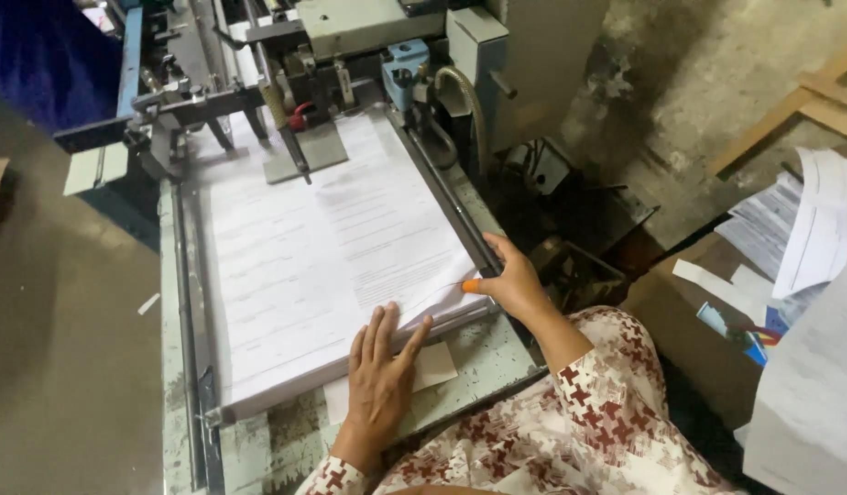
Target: Manually feeding individual printed sheets of paper into a processing machine for folding or binding.
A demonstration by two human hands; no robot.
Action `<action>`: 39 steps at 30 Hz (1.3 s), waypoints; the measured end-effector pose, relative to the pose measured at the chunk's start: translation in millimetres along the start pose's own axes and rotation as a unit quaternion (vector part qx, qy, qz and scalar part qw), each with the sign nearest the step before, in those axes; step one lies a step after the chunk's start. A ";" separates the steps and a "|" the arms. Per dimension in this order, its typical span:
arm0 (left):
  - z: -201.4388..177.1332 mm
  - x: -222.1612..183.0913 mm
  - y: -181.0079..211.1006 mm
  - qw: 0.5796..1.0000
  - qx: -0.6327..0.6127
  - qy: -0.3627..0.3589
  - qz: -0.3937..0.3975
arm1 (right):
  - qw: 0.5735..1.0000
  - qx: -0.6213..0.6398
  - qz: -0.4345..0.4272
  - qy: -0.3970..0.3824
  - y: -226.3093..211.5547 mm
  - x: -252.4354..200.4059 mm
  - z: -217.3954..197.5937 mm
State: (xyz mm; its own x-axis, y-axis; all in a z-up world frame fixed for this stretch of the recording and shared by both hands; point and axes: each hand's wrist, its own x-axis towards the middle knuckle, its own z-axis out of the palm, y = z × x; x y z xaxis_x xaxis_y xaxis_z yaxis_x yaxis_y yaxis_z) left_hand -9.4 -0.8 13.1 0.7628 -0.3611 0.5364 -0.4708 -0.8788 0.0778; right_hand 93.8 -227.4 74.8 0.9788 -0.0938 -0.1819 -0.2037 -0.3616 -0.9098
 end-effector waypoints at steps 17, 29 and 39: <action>11.8 -1.1 -2.0 0.998 -0.036 0.046 -0.013 | 0.997 0.021 -0.038 -0.059 22.2 12.7 -5.2; 8.1 -3.3 1.3 0.998 -0.002 0.064 0.007 | 0.999 0.035 0.013 -0.018 -11.5 -28.5 -2.8; 12.8 -6.4 -1.8 0.998 0.021 0.057 0.005 | 0.999 0.028 0.034 0.026 -17.5 -22.1 6.9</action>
State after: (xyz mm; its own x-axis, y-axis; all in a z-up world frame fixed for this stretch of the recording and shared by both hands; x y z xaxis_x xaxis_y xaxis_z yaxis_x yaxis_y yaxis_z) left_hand -7.7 -0.9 -1.3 0.7011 -0.3345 0.6298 -0.4578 -0.8883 0.0379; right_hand 75.8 -212.6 92.1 0.9603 -0.1645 -0.2252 -0.2663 -0.3000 -0.9160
